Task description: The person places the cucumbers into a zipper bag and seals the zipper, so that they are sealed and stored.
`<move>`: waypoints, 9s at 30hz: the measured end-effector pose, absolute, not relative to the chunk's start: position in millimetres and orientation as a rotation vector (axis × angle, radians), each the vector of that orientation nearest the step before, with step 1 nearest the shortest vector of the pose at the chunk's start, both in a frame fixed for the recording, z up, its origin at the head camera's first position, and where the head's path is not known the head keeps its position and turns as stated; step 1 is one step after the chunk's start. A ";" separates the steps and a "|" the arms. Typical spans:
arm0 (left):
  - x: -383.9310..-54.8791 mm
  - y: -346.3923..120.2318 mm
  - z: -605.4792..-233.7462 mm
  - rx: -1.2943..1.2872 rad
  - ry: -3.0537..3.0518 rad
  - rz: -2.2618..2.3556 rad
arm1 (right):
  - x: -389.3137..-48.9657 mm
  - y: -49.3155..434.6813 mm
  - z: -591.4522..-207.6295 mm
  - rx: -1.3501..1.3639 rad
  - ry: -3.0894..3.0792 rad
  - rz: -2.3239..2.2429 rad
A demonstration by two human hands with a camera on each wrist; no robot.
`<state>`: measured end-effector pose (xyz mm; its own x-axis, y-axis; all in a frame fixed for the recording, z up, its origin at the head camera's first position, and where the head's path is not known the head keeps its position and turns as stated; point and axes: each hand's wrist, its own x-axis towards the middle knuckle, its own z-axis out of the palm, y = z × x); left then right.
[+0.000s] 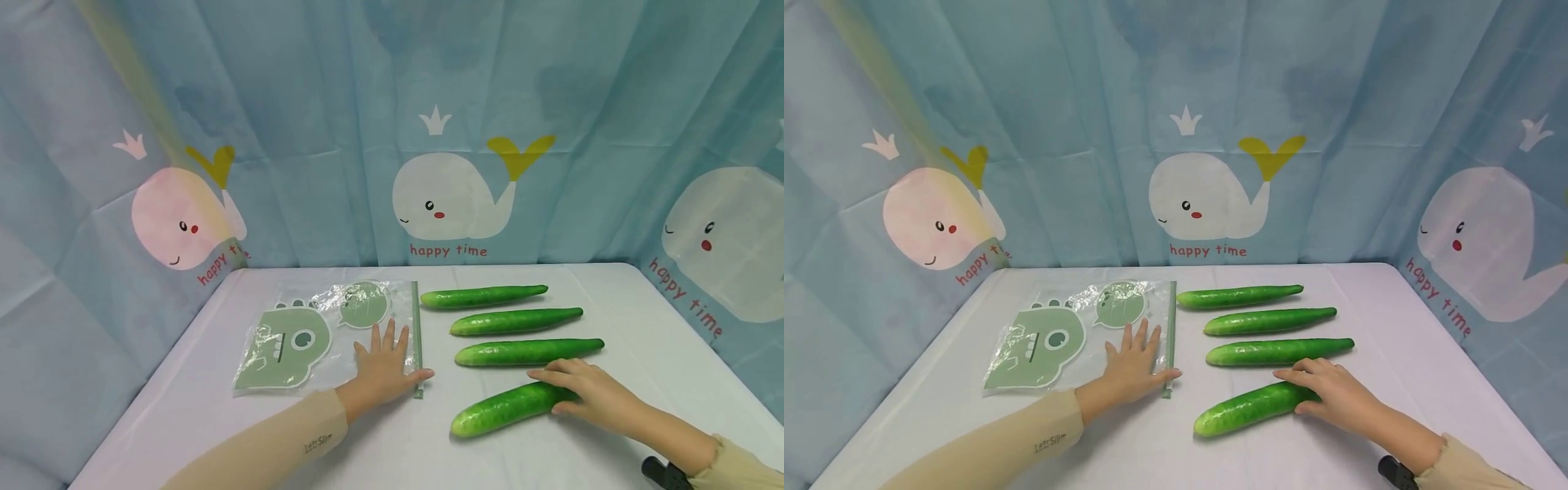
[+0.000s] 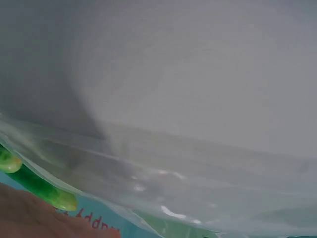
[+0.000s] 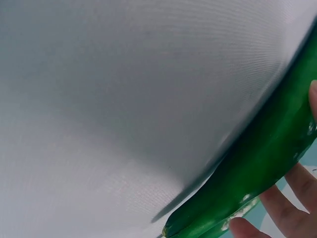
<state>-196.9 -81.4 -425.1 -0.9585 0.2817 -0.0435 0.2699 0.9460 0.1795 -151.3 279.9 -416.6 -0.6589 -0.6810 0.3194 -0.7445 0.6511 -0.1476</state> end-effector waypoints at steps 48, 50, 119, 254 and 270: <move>-189.0 -74.2 -429.4 0.420 2.992 0.473 | -147.7 232.5 -403.0 0.756 -3.009 0.753; -187.9 -74.0 -428.8 0.425 2.992 0.474 | -148.5 225.3 -401.4 0.722 -2.995 0.711; -160.1 -95.0 -431.1 0.496 3.163 0.444 | -180.6 145.1 -412.8 0.855 -2.936 0.775; -151.2 -100.2 -434.3 0.644 3.216 0.320 | -229.3 47.5 -427.6 -0.057 -2.617 2.032; -152.8 -101.1 -438.5 0.611 3.206 0.353 | -251.8 30.0 -430.2 -0.254 -2.412 2.148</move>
<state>-152.8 -101.1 -438.5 -0.9212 0.3465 0.1769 0.3767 0.9081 0.1830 -251.8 30.0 -430.2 -0.9830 0.0514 -0.1764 0.1812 0.1105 -0.9772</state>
